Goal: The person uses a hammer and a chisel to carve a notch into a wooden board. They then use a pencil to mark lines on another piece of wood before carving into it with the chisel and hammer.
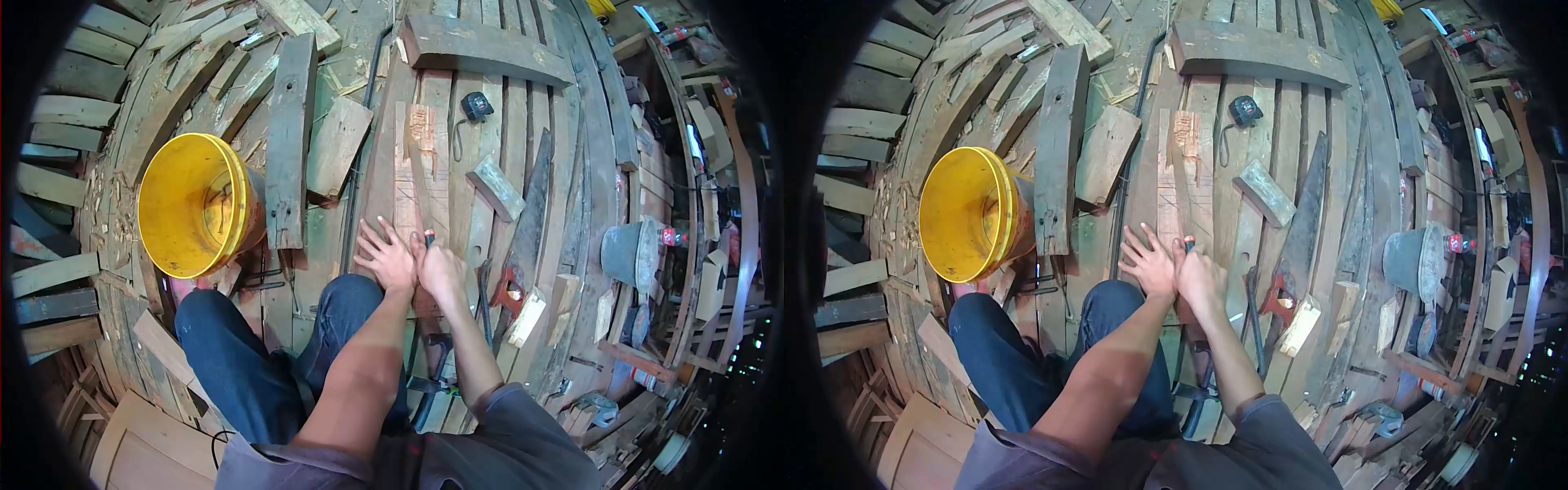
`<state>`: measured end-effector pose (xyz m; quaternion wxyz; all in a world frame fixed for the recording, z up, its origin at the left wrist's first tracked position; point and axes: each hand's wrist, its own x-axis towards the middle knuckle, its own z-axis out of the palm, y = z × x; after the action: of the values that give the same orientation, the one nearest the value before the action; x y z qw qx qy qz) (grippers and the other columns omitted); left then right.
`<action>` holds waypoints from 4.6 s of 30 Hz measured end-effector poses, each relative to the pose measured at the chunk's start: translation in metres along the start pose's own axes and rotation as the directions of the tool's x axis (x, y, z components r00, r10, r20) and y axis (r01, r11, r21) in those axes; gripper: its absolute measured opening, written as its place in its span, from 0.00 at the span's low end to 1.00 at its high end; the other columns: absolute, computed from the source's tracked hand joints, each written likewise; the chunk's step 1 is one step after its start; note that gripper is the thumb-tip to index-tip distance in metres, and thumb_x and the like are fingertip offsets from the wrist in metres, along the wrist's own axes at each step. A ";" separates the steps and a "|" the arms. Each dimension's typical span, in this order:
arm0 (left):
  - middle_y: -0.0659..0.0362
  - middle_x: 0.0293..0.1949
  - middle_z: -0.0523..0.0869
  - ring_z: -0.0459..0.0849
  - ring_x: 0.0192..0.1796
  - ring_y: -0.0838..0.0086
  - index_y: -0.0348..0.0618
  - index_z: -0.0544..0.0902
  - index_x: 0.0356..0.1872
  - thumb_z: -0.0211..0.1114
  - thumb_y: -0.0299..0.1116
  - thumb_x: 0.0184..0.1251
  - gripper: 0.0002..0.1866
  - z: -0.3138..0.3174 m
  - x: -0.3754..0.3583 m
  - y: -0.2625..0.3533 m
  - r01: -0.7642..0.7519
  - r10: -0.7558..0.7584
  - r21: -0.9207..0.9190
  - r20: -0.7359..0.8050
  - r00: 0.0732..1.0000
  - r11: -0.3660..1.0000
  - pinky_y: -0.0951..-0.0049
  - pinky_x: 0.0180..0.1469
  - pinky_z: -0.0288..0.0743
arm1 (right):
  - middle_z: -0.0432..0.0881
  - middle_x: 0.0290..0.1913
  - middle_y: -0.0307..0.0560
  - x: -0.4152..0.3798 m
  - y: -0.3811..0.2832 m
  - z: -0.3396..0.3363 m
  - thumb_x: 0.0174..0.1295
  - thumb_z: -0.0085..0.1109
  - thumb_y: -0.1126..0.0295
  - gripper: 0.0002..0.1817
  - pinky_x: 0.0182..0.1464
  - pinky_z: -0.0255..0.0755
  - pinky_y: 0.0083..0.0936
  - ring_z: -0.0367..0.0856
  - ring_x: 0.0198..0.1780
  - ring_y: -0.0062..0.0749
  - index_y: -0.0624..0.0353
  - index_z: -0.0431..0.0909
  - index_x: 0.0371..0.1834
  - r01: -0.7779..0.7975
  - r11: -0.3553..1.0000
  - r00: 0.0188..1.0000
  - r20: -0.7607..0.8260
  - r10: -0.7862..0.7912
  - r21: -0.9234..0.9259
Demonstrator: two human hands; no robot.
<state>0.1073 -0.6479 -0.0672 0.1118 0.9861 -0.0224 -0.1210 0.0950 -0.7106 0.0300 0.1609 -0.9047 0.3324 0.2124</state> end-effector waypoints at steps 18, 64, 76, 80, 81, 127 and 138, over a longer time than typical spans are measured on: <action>0.39 0.79 0.46 0.54 0.75 0.39 0.43 0.55 0.79 0.47 0.58 0.72 0.41 -0.009 -0.001 0.004 0.021 -0.021 -0.018 0.022 1.000 1.000 0.26 0.68 0.49 | 0.85 0.30 0.71 -0.051 0.015 -0.003 0.72 0.48 0.55 0.24 0.41 0.81 0.49 0.88 0.36 0.61 0.72 0.75 0.41 0.044 0.998 0.998 0.044 -0.042 -0.035; 0.40 0.80 0.45 0.54 0.76 0.39 0.44 0.55 0.79 0.45 0.59 0.73 0.41 -0.005 0.000 0.004 0.036 -0.036 0.016 0.017 0.999 0.999 0.27 0.69 0.49 | 0.83 0.28 0.71 -0.070 0.028 -0.016 0.72 0.48 0.53 0.26 0.40 0.77 0.57 0.84 0.35 0.68 0.71 0.80 0.37 0.037 0.991 0.997 0.061 -0.046 0.129; 0.38 0.74 0.58 0.61 0.71 0.41 0.42 0.61 0.77 0.49 0.66 0.67 0.45 -0.033 0.008 -0.006 0.032 -0.028 -0.110 0.034 0.999 0.993 0.32 0.68 0.52 | 0.80 0.27 0.73 -0.098 0.048 0.021 0.72 0.53 0.57 0.20 0.36 0.75 0.57 0.82 0.35 0.70 0.68 0.75 0.44 0.066 0.916 0.976 -0.215 0.023 0.397; 0.43 0.71 0.64 0.64 0.67 0.47 0.42 0.56 0.78 0.52 0.70 0.63 0.51 -0.012 0.019 -0.006 0.044 -0.065 -0.207 -0.094 0.993 0.977 0.40 0.67 0.54 | 0.81 0.26 0.72 -0.096 0.049 0.034 0.73 0.51 0.59 0.18 0.33 0.75 0.56 0.82 0.33 0.70 0.68 0.73 0.45 0.072 0.921 0.968 -0.250 0.029 0.383; 0.44 0.71 0.64 0.64 0.67 0.47 0.42 0.54 0.79 0.51 0.70 0.63 0.52 -0.003 0.017 -0.006 0.016 -0.072 -0.234 -0.235 0.969 0.972 0.40 0.67 0.54 | 0.81 0.26 0.72 -0.095 0.050 0.038 0.73 0.51 0.59 0.18 0.32 0.75 0.56 0.83 0.33 0.70 0.68 0.72 0.46 0.054 0.930 0.974 -0.226 0.031 0.364; 0.45 0.74 0.61 0.66 0.65 0.48 0.39 0.49 0.80 0.48 0.70 0.67 0.52 -0.003 0.023 -0.003 0.053 -0.060 -0.093 -0.067 0.996 0.994 0.38 0.63 0.59 | 0.82 0.30 0.76 -0.036 0.024 0.016 0.73 0.49 0.60 0.20 0.38 0.78 0.59 0.83 0.38 0.72 0.71 0.68 0.48 -0.058 0.976 0.995 -0.065 0.073 0.209; 0.45 0.73 0.62 0.66 0.66 0.47 0.39 0.49 0.80 0.48 0.70 0.67 0.52 -0.004 0.022 -0.003 0.043 -0.055 -0.122 -0.094 0.994 0.992 0.37 0.63 0.59 | 0.83 0.32 0.73 -0.005 0.016 0.018 0.74 0.47 0.58 0.22 0.41 0.77 0.59 0.83 0.37 0.72 0.73 0.68 0.51 -0.075 0.975 0.995 -0.044 0.086 0.207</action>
<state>0.1299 -0.6462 -0.0694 0.1688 0.9825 0.0147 -0.0770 0.0756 -0.7114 0.0145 0.2360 -0.8743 0.3929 0.1596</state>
